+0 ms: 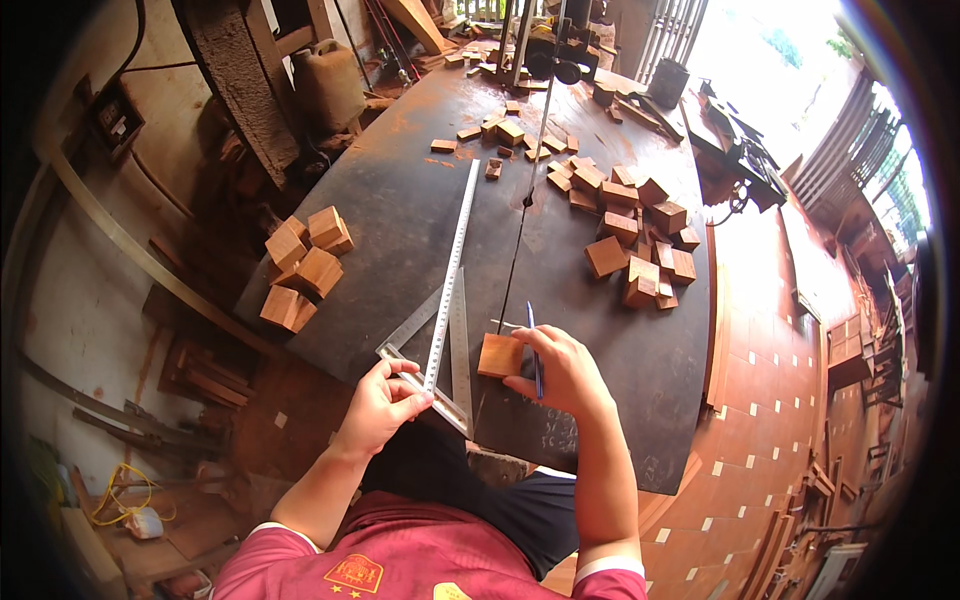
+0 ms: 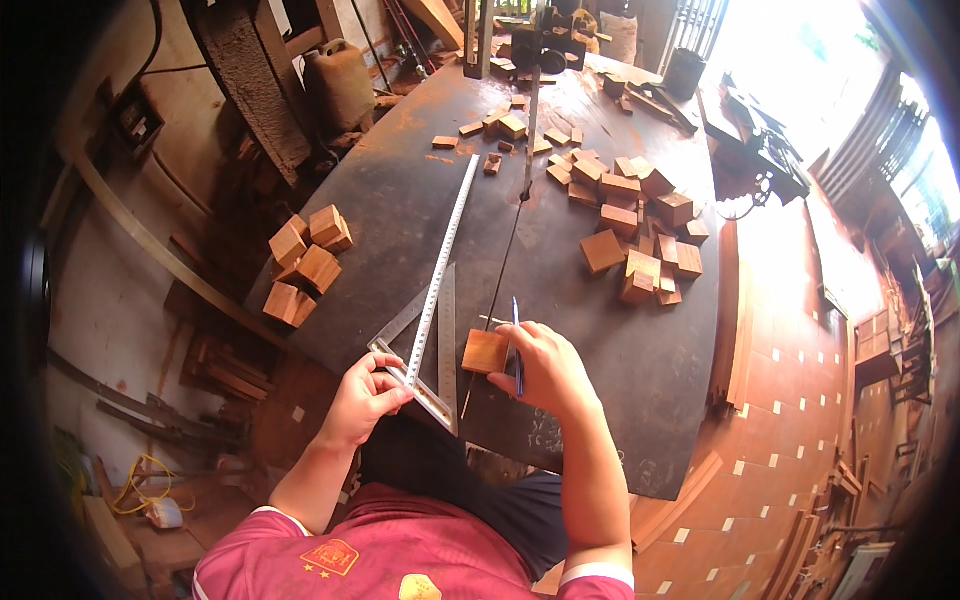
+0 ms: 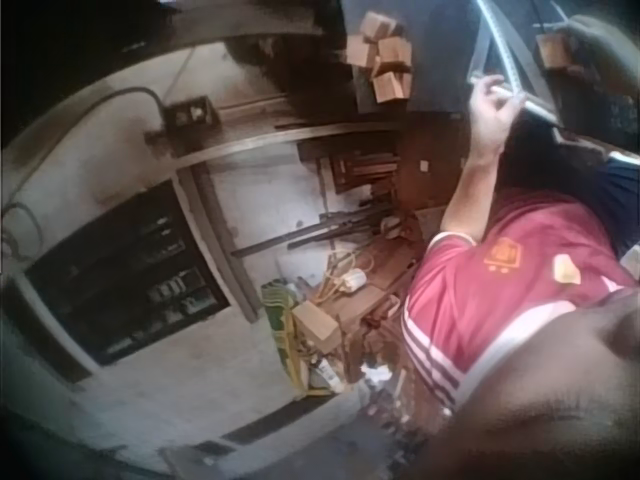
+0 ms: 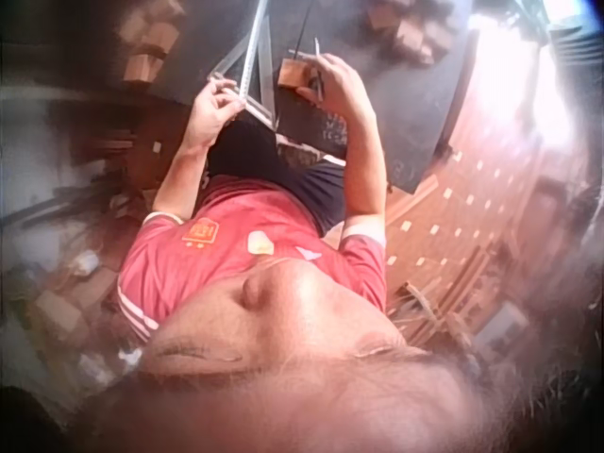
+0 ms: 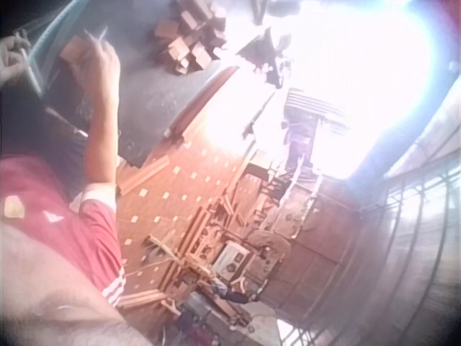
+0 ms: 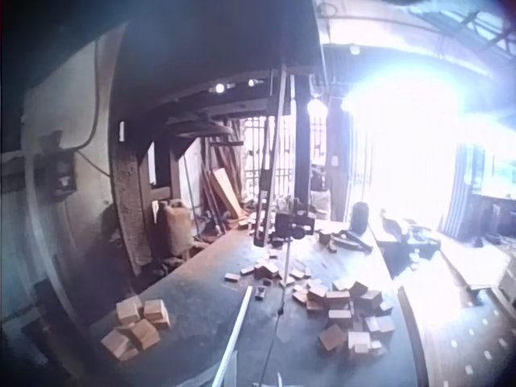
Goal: The person uses a metal set square and a ruler to measure and mark small wooden blocks with a blue pen. They repeatedly position the tools, draw lines, and place the marked blocks into a separate pile on the workbench.
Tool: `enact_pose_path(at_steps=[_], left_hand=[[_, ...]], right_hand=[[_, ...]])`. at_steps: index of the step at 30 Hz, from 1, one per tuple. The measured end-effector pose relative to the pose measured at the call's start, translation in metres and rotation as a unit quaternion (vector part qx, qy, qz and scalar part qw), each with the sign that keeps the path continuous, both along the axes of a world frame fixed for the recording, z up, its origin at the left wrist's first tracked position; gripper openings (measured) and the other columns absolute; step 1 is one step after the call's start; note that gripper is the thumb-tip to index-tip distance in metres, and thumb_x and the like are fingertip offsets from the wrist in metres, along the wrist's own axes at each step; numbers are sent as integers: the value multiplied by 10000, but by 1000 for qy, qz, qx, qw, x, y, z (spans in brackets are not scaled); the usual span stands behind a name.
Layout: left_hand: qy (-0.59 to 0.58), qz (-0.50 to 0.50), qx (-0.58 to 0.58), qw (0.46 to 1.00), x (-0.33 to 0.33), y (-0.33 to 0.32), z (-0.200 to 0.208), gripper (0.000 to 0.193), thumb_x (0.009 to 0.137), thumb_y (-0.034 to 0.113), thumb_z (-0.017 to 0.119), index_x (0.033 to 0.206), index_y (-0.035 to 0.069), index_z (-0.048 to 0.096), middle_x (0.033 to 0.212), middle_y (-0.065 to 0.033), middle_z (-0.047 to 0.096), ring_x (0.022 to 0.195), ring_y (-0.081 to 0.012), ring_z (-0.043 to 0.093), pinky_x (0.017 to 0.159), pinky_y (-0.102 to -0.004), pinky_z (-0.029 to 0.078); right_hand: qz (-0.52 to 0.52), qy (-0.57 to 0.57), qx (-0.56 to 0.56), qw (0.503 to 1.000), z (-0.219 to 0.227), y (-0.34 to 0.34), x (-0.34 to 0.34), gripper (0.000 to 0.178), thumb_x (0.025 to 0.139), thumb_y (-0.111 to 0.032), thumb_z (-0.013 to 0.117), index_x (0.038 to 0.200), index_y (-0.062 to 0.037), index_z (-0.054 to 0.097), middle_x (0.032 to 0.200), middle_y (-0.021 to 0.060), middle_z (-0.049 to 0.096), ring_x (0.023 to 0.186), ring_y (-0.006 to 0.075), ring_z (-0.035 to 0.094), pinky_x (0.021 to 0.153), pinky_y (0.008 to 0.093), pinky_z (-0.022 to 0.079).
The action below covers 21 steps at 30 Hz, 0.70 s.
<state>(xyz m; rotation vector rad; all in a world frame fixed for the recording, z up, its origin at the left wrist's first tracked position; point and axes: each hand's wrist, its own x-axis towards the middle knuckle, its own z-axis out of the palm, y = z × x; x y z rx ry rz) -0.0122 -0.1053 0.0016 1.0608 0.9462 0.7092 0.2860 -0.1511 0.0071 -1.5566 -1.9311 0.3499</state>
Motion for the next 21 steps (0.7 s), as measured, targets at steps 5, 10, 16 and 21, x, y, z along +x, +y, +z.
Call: enact_pose_path(at_steps=[5, 10, 16, 21], left_hand=[[-1, -11, 53, 999, 11, -8, -5, 441, 890, 13, 778, 1246, -34, 522, 830, -60, 720, 743, -71, 653, 708, -224, 525], [92, -38, 126, 987, 35, -7, -9, 382, 877, 43, 799, 1188, -7, 584, 821, -55, 730, 736, -76, 670, 693, -235, 530], [154, 17, 253, 955, 34, 1, -32, 306, 865, 55, 812, 1119, 12, 646, 825, -68, 750, 691, -86, 677, 658, -262, 553], [91, 5, 190, 977, 20, 17, -38, 313, 877, 30, 798, 1140, -1, 630, 845, -51, 723, 692, -47, 645, 636, -216, 529]], right_hand=[[-6, -4, -7, 1000, 3, -1, -1, 577, 701, -252, 885, 1192, -71, 642, 963, 113, 651, 929, 338, 652, 824, 438, 543], [-2, 7, -2, 1000, 1, 0, 0, 573, 708, -262, 885, 1192, -73, 643, 976, 118, 657, 926, 343, 655, 819, 437, 543], [0, 2, 2, 1000, 0, 0, 1, 575, 721, -283, 881, 1200, -71, 644, 992, 124, 663, 904, 352, 652, 803, 433, 543], [0, -5, -1, 1000, -2, 1, 2, 581, 723, -287, 880, 1206, -71, 639, 974, 122, 651, 884, 352, 644, 794, 436, 540]])
